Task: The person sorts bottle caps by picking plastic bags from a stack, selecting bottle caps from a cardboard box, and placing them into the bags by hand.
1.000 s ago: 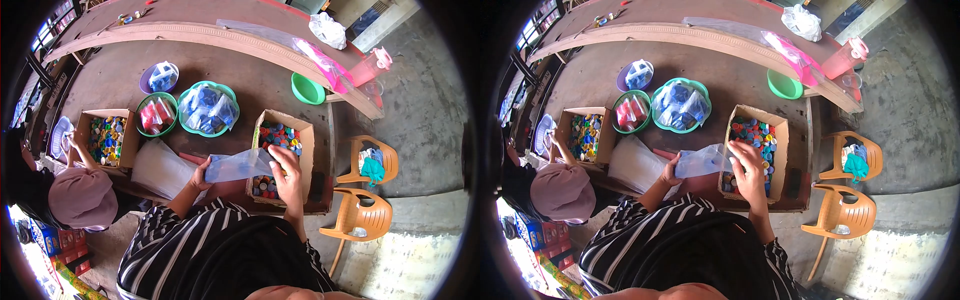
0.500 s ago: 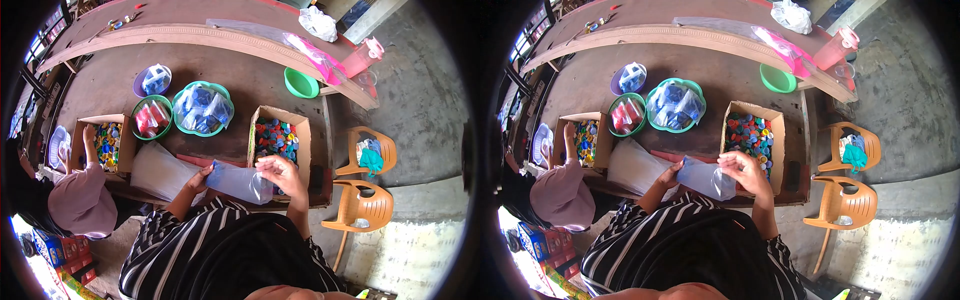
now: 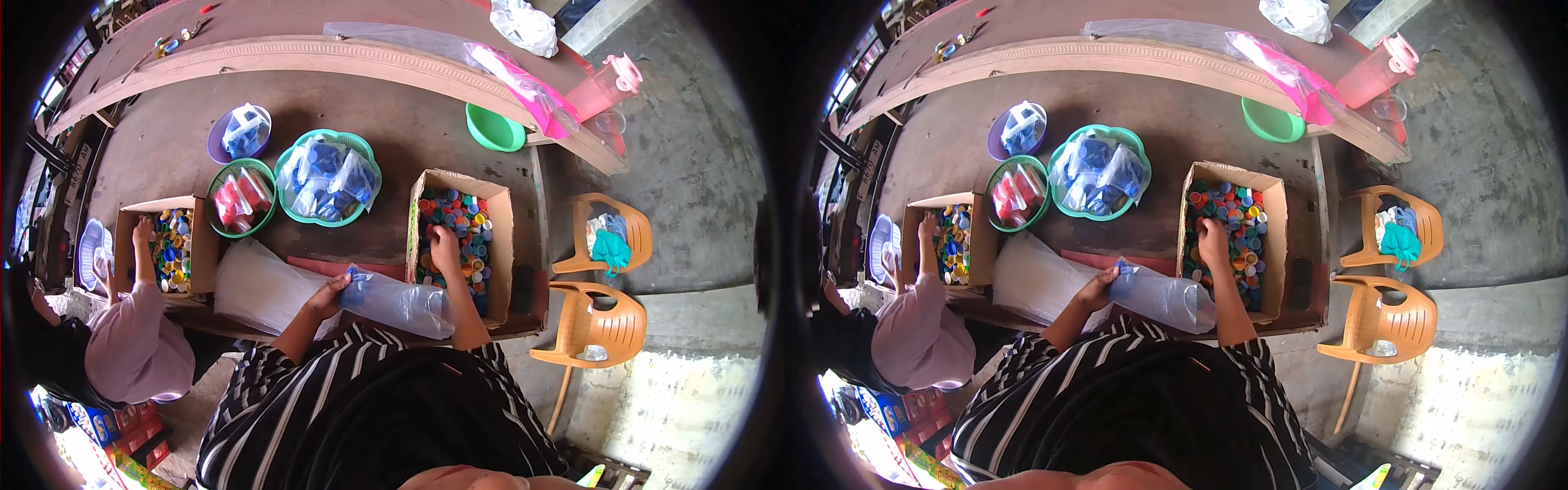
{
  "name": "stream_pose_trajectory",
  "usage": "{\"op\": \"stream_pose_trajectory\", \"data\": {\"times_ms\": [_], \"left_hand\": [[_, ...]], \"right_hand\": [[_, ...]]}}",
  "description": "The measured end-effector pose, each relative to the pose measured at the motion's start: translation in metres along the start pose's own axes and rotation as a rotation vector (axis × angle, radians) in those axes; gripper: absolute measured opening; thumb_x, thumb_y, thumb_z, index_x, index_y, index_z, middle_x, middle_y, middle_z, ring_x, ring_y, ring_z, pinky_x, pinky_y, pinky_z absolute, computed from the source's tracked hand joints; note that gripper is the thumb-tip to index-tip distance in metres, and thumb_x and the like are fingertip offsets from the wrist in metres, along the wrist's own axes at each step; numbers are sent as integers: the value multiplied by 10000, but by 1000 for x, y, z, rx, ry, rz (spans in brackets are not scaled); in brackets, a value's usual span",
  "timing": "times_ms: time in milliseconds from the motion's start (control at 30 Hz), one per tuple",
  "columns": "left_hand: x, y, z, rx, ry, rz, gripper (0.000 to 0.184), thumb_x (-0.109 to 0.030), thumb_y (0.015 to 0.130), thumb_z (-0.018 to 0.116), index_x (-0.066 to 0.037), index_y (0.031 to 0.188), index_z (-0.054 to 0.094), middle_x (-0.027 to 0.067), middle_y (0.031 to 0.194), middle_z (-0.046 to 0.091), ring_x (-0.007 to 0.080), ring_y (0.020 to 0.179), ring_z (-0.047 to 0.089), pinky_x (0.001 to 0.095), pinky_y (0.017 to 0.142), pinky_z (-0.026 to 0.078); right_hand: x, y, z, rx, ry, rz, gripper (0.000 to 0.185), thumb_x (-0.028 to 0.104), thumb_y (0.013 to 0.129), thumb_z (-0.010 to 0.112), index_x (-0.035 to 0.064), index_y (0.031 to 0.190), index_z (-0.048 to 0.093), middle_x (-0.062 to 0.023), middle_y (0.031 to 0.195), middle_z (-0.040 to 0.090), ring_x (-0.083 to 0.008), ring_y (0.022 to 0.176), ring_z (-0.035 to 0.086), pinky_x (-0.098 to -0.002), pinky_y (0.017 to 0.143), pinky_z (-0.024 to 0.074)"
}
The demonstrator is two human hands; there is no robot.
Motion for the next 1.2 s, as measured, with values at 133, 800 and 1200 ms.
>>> {"op": "stream_pose_trajectory", "data": {"times_ms": [133, 800, 1200], "left_hand": [[-8, -3, 1, -10, 31, 18, 460, -379, 982, 587, -51, 1302, 546, 54, 1169, 650, 173, 1067, 630, 364, 977, 486], [5, 5, -13, -4, 47, 38, 535, -460, 953, 601, -64, 1309, 546, 58, 1197, 644, 184, 1098, 615, 367, 996, 468], [2, -4, 11, -19, 29, 120, 453, -415, 973, 581, -86, 1285, 572, 31, 1137, 655, 161, 1042, 617, 332, 957, 475]], "right_hand": [[-6, 10, 19, -27, -268, 73, 176, 135, 875, 641, 17, 1005, 659, -217, 1024, 588, -401, 969, 591, -491, 784, 504], [-38, -49, -46, 169, 908, 514, 322, 155, 942, 665, 9, 1210, 561, -87, 1071, 616, -166, 1016, 634, -297, 922, 534], [-27, -82, -91, 79, 624, 417, 384, 151, 940, 668, 9, 1282, 564, -99, 1089, 655, -146, 986, 638, -282, 853, 508]]}}
Point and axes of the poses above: each hand's wrist, its own y-axis towards the middle knuckle, its own z-axis out of the palm, x = y × z, the point moved 7 cm from there along y, towards the middle knuckle
